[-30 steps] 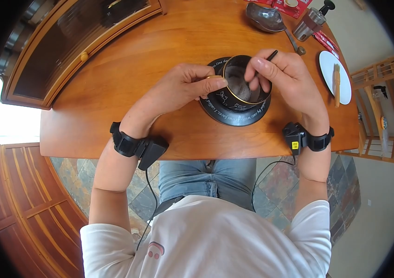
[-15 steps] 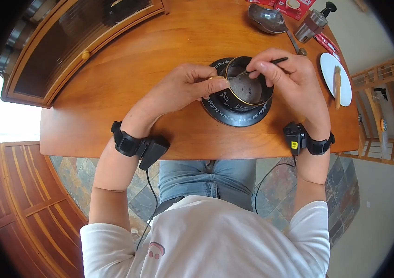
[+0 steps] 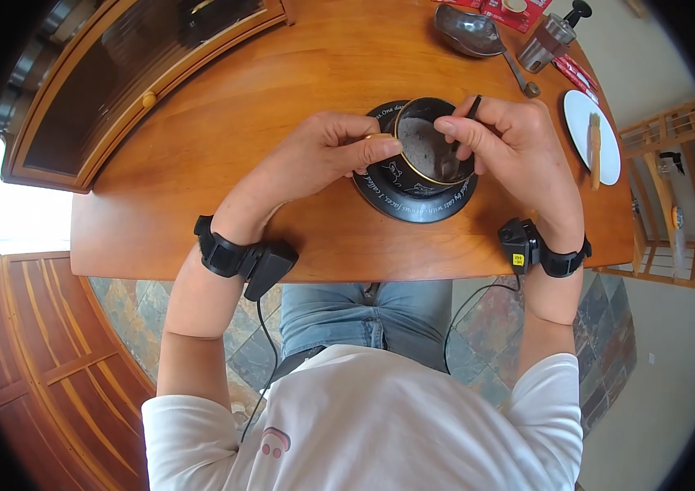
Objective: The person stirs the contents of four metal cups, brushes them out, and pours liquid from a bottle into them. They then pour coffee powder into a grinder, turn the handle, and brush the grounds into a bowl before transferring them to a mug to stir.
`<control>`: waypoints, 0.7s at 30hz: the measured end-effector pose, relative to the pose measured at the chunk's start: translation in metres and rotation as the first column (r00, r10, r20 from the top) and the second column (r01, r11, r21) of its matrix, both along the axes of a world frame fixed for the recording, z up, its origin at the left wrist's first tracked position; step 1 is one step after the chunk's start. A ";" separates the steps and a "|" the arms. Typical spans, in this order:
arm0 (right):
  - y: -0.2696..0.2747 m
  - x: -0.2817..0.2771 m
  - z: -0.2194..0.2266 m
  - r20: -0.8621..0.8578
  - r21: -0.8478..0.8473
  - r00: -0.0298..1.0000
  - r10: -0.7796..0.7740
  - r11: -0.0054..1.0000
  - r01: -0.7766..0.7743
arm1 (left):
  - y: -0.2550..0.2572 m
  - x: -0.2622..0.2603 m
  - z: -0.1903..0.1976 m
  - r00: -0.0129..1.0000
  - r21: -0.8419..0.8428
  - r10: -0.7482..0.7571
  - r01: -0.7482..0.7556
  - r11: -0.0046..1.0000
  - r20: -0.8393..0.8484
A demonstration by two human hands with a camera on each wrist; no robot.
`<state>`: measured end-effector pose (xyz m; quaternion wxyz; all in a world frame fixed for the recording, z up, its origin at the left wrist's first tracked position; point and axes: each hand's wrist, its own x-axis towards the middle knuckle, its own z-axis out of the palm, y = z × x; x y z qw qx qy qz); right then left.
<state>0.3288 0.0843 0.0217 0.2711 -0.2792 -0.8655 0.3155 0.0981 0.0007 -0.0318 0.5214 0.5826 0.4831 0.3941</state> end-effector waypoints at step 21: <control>0.001 0.002 0.002 -0.013 -0.125 0.997 0.082 0.989 -0.083 | 0.000 -0.001 0.005 1.000 -0.030 -0.011 0.010 0.999 -0.025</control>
